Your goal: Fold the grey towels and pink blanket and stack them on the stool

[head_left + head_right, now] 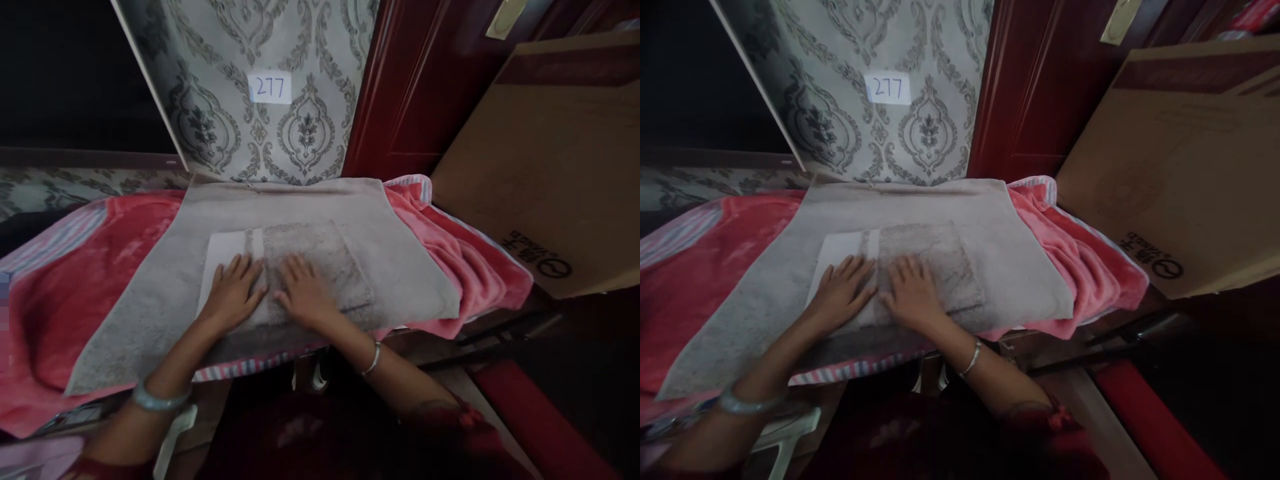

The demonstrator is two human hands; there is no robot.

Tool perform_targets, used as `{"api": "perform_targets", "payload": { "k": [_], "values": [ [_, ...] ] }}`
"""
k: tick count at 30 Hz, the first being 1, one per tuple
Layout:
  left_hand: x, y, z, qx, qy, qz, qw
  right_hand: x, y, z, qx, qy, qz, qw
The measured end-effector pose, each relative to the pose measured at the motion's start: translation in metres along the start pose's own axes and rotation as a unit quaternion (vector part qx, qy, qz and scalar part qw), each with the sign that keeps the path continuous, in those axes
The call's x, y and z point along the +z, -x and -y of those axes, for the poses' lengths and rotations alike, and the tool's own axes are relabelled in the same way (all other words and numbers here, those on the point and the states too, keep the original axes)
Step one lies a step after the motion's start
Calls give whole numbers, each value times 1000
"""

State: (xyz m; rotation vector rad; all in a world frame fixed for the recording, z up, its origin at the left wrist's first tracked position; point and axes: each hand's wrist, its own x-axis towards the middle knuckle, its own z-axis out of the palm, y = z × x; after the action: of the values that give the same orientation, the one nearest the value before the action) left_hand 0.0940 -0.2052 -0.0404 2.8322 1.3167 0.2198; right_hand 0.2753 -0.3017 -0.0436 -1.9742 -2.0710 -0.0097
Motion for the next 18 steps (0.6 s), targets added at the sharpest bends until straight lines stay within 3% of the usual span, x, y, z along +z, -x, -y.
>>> {"api": "perform_targets", "payload": {
  "k": [4,13,18],
  "values": [
    [12,15,-6,-10,-21,10,1000,15,8,9,-25,-10,20,999],
    [13,12,-2,-13,-29,21,999,10,65,-65,154,15,-8,988],
    [16,12,-3,-11,-19,12,1000,19,97,-92,194,13,-42,980]
  ]
}}
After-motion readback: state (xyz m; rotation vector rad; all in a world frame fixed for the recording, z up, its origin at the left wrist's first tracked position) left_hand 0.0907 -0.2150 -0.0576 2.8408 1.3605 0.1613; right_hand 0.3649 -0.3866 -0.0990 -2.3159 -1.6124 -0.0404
